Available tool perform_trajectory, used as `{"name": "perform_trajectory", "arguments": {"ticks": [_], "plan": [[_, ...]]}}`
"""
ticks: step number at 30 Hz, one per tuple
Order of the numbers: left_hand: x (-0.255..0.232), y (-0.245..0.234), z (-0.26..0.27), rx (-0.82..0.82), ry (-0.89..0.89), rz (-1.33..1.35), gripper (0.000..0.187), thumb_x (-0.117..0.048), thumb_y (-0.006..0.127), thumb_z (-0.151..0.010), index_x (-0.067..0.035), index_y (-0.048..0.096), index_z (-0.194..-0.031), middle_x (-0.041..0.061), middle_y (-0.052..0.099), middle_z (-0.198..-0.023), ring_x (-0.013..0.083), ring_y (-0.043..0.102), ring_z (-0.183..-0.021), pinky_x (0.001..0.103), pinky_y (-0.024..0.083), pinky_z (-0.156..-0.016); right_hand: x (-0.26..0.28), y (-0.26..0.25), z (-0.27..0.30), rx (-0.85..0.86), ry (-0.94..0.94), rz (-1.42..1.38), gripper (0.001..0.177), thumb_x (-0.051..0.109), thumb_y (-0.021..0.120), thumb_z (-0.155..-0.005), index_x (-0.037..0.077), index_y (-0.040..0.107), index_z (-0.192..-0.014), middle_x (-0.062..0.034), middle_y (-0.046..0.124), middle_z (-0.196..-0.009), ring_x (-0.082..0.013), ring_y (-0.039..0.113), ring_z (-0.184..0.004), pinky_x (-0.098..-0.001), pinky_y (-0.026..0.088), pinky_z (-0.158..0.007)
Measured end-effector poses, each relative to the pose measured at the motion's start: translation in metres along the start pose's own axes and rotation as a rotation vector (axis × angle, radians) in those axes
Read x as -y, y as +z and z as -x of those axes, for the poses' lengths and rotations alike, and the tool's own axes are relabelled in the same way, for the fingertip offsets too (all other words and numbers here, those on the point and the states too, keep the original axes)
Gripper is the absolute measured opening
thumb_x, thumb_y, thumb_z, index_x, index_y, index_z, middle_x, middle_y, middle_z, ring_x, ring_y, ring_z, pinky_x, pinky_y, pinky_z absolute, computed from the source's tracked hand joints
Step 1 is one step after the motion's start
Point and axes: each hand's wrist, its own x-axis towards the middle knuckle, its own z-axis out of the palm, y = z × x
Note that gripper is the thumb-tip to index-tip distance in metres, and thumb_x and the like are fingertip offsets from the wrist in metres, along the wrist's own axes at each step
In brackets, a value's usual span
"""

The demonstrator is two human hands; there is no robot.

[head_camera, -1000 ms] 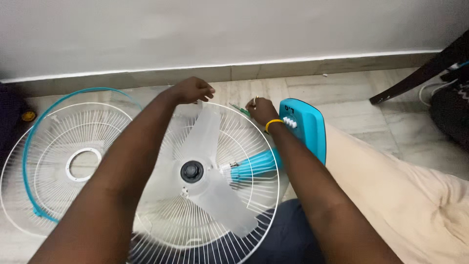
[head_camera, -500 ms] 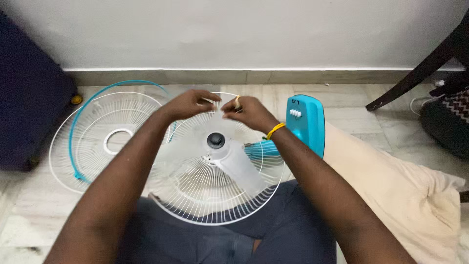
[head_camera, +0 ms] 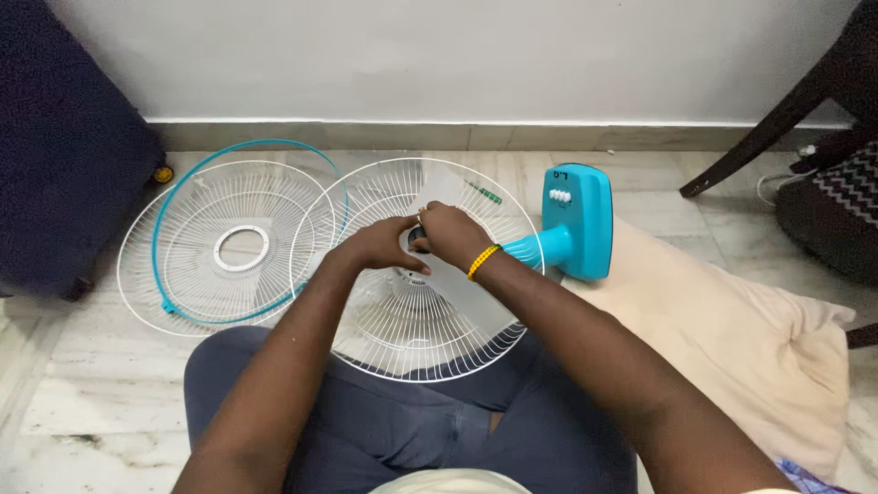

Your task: The person disassembles a table fan by removing the front grille, unscrewing the rear grille, detaching the fan blades, and removing the central hub. The parts are placed on the floor.

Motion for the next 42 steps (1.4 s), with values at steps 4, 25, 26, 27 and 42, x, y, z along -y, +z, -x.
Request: {"name": "perform_trajectory", "arguments": {"ticks": [4,25,26,27,42], "plan": [[-0.004,0.007,0.004,-0.031,-0.010,-0.051,0.099,-0.050,0.092,-0.057,-0.023,0.059,-0.146,0.008,0.073,-0.133,0.0281,0.070,-0.122,0.043,0.055,-0.107,-0.002,0.003,0.003,-0.018,-0.054,-0.035,0.037,0.026,0.082,-0.079,-0.002,0.072,-0.102,-0.0171,0.068,-0.104,-0.0360,0.069,-0.096,-0.0445,0.056,-0.085],[0.003,0.002,-0.003,0.089,0.014,-0.181,0.137,-0.054,0.091,-0.059,-0.033,0.005,-0.163,0.001,0.063,-0.145,0.0287,0.048,-0.144,0.075,-0.009,-0.121,0.002,-0.046,-0.005,0.317,-0.485,0.541,0.048,0.054,0.062,-0.092,0.012,0.067,-0.115,-0.0126,0.071,-0.112,-0.0349,0.073,-0.092,-0.0472,0.060,-0.072],[0.002,0.002,-0.002,0.083,0.027,-0.195,0.135,-0.054,0.091,-0.059,-0.033,0.007,-0.163,0.002,0.063,-0.145,0.0291,0.048,-0.144,0.075,-0.009,-0.121,0.001,-0.047,-0.005,0.332,-0.480,0.540,0.048,0.055,0.061,-0.093,0.011,0.068,-0.113,-0.0123,0.071,-0.113,-0.0347,0.073,-0.093,-0.0472,0.060,-0.073],[0.001,0.003,-0.001,0.078,0.041,-0.208,0.133,-0.054,0.091,-0.060,-0.034,0.010,-0.163,0.002,0.062,-0.145,0.0295,0.048,-0.143,0.075,-0.009,-0.120,0.000,-0.047,-0.006,0.347,-0.476,0.540,0.049,0.055,0.061,-0.094,0.011,0.069,-0.111,-0.0121,0.071,-0.114,-0.0346,0.073,-0.094,-0.0471,0.060,-0.074],[-0.007,0.001,0.010,0.025,0.131,-0.221,0.130,-0.053,0.091,-0.059,-0.031,0.018,-0.164,0.005,0.063,-0.144,0.0288,0.051,-0.141,0.063,0.013,-0.124,-0.013,-0.019,0.004,0.153,-0.452,0.389,0.050,0.054,0.061,-0.096,0.006,0.070,-0.108,-0.0137,0.073,-0.093,-0.0355,0.072,-0.087,-0.0473,0.058,-0.070]]}}
